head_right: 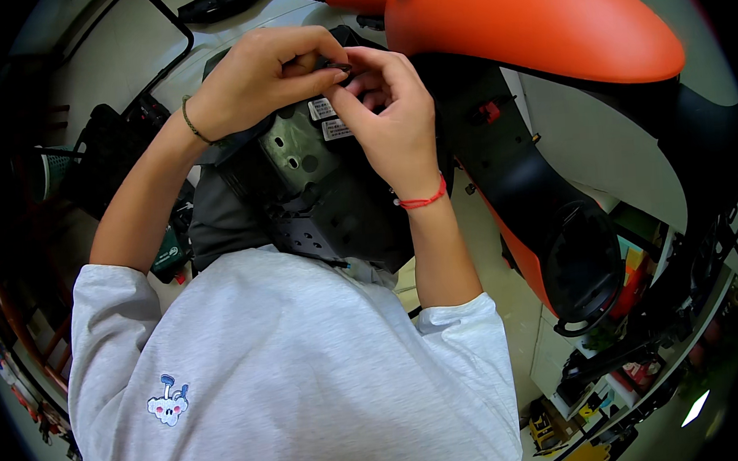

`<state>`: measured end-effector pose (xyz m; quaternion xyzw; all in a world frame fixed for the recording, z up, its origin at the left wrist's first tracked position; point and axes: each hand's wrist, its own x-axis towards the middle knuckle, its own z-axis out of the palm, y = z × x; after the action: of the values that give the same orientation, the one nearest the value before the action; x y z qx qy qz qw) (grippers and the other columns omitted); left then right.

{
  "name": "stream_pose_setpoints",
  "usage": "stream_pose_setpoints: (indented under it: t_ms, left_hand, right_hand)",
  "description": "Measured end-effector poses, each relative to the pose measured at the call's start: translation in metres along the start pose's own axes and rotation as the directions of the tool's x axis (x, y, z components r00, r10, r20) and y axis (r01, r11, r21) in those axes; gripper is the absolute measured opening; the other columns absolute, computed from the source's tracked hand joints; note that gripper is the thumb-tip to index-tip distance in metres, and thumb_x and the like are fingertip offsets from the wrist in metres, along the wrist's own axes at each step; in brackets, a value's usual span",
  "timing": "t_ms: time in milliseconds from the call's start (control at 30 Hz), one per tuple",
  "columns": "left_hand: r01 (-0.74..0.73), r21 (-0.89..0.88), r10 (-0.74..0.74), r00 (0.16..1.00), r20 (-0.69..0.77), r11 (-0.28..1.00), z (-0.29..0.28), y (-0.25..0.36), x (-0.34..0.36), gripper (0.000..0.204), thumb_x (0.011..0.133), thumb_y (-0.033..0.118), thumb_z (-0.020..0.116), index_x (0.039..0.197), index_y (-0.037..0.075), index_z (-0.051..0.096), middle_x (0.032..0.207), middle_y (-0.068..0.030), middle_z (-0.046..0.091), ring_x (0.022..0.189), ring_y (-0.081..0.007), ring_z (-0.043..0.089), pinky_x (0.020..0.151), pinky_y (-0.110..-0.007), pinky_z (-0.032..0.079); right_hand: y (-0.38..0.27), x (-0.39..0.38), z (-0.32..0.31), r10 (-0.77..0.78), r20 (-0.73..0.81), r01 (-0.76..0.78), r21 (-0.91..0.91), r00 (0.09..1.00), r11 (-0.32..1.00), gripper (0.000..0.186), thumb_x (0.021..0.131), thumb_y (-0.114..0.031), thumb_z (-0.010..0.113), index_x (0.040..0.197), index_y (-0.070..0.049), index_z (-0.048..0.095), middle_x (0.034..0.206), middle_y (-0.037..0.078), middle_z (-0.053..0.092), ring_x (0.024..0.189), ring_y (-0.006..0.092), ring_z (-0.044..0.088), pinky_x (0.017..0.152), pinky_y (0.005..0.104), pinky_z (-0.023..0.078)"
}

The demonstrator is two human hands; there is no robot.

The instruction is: The person unscrews and removes bolts from a motorcycle top box and internal components using a screwdriver and a hex key.

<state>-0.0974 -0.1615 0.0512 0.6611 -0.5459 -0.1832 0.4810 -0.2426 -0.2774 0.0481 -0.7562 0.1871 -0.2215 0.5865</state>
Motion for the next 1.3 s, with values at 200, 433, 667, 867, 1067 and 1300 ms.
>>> stream_pose_setpoints:
  t_ms: [200,433,667,867,1067,1300]
  left_hand:
    - [-0.013,0.115,-0.001,0.993,0.115,0.993,-0.004,-0.002,0.007,0.020,0.084,0.025,0.069,0.095,0.009,0.065,0.060,-0.0071,0.047,0.055,-0.0216,0.046,0.054,-0.036,0.038]
    - [-0.006,0.176,-0.016,0.992,0.123,0.984,-0.006,-0.008,0.011,0.019,0.083,0.023,0.067,0.094,0.008,0.065,0.063,-0.0097,0.052,0.059,-0.0264,0.051,0.056,-0.038,0.040]
    - [0.011,0.184,-0.026,0.997,0.076,0.983,-0.005,-0.007,0.006,0.018,0.083,0.025,0.068,0.091,0.008,0.067,0.074,-0.0102,0.063,0.069,-0.0287,0.060,0.061,-0.038,0.045]
    - [0.048,0.272,-0.062,0.997,0.041,0.961,-0.008,-0.001,0.002,0.020,0.084,0.028,0.068,0.090,0.009,0.068,0.079,-0.0078,0.066,0.073,-0.0276,0.062,0.064,-0.037,0.048]
    - [0.028,0.306,-0.033,0.999,0.013,0.952,-0.002,-0.003,0.000,0.019,0.085,0.029,0.067,0.091,0.011,0.065,0.077,-0.0056,0.064,0.070,-0.0267,0.061,0.061,-0.038,0.046]
    - [0.108,0.337,-0.114,0.993,-0.002,0.935,0.000,0.005,-0.002,0.019,0.084,0.030,0.068,0.088,0.013,0.061,0.073,-0.0042,0.063,0.068,-0.0263,0.061,0.059,-0.038,0.046]
  right_hand:
    - [-0.053,0.007,-0.020,0.043,0.045,-0.041,-0.037,0.998,0.998,0.018,0.089,-0.009,0.068,0.104,0.001,0.064,0.084,0.001,0.066,0.075,0.0049,0.059,0.068,0.0190,0.046]
    - [-0.049,0.016,-0.006,0.028,0.006,-0.023,-0.375,1.000,0.927,0.019,0.090,-0.016,0.068,0.090,0.003,0.066,0.074,0.007,0.065,0.060,0.0075,0.057,0.056,0.0222,0.046]
    - [-0.046,0.014,0.000,-0.089,0.032,0.095,-0.402,0.995,0.911,0.011,0.090,-0.007,0.062,0.095,0.002,0.064,0.080,0.010,0.066,0.066,0.0126,0.061,0.062,0.0261,0.050]
    - [-0.040,0.026,-0.019,-0.303,0.341,0.445,-0.499,0.890,0.743,0.017,0.093,0.004,0.053,0.107,0.002,0.063,0.094,0.010,0.068,0.085,0.0170,0.065,0.078,0.0274,0.051]
    - [-0.023,0.029,-0.029,-0.305,0.246,0.375,-0.327,0.920,0.867,0.021,0.089,0.005,0.059,0.107,-0.002,0.065,0.093,0.011,0.066,0.081,0.0226,0.065,0.073,0.0301,0.052]
    - [-0.043,0.019,-0.022,-0.341,0.204,0.382,-0.688,0.918,0.618,0.010,0.083,-0.006,0.069,0.092,-0.002,0.069,0.074,0.009,0.063,0.063,0.0202,0.060,0.057,0.0304,0.048]
